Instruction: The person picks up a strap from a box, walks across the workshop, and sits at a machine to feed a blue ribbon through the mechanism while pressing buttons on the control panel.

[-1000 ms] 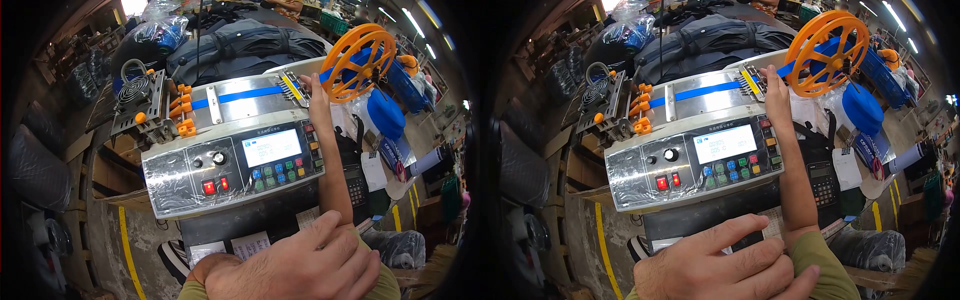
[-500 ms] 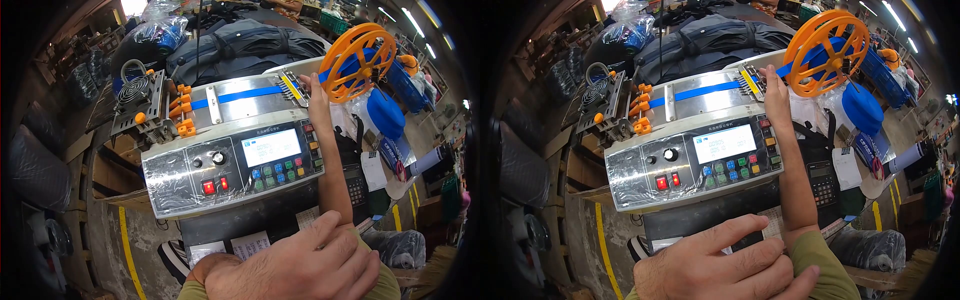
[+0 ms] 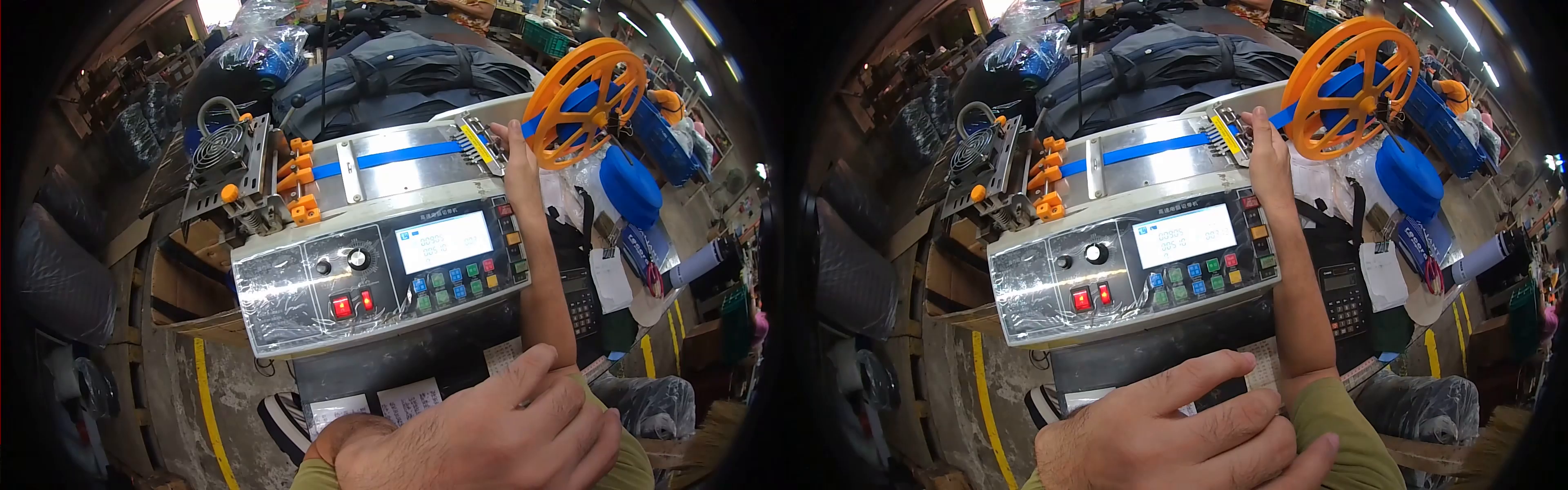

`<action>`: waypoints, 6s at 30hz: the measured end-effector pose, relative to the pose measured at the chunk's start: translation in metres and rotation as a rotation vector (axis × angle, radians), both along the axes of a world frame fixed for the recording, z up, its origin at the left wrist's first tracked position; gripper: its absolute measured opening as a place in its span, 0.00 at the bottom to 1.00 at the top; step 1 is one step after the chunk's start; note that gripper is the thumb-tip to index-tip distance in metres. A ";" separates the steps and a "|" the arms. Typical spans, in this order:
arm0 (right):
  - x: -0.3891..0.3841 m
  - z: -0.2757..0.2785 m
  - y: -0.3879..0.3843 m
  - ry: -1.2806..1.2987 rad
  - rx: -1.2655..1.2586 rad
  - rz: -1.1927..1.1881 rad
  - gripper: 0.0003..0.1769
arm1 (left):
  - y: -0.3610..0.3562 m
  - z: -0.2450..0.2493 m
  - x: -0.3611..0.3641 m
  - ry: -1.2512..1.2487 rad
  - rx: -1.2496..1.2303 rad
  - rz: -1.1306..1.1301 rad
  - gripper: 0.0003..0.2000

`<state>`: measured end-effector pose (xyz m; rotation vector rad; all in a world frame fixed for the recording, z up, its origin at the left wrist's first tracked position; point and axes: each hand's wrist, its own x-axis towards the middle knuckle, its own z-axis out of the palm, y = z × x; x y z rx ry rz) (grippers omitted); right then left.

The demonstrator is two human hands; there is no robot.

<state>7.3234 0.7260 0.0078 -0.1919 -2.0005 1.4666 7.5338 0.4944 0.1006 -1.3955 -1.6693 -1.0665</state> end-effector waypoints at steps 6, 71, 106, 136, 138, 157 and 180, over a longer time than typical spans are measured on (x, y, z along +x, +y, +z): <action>-0.002 -0.002 0.002 0.005 0.001 0.002 0.44 | 0.000 0.001 0.001 -0.009 -0.006 -0.005 0.03; -0.010 -0.010 0.009 -0.013 -0.217 0.172 0.46 | 0.000 0.002 0.003 -0.033 -0.007 -0.005 0.03; -0.016 -0.018 0.016 -0.011 -0.187 0.202 0.48 | -0.002 0.004 0.000 -0.034 -0.009 0.001 0.03; -0.013 -0.013 0.010 0.013 -0.211 0.203 0.46 | -0.003 0.001 0.003 -0.056 -0.017 -0.007 0.05; -0.010 -0.011 0.009 0.007 -0.198 0.192 0.46 | -0.001 0.000 0.003 -0.059 -0.008 -0.003 0.05; -0.007 -0.007 0.006 0.003 -0.179 0.175 0.47 | -0.025 0.021 -0.010 -0.053 -0.305 -0.188 0.12; -0.011 -0.011 0.010 -0.001 -0.165 0.176 0.47 | -0.001 0.000 -0.002 0.017 -0.006 0.029 0.03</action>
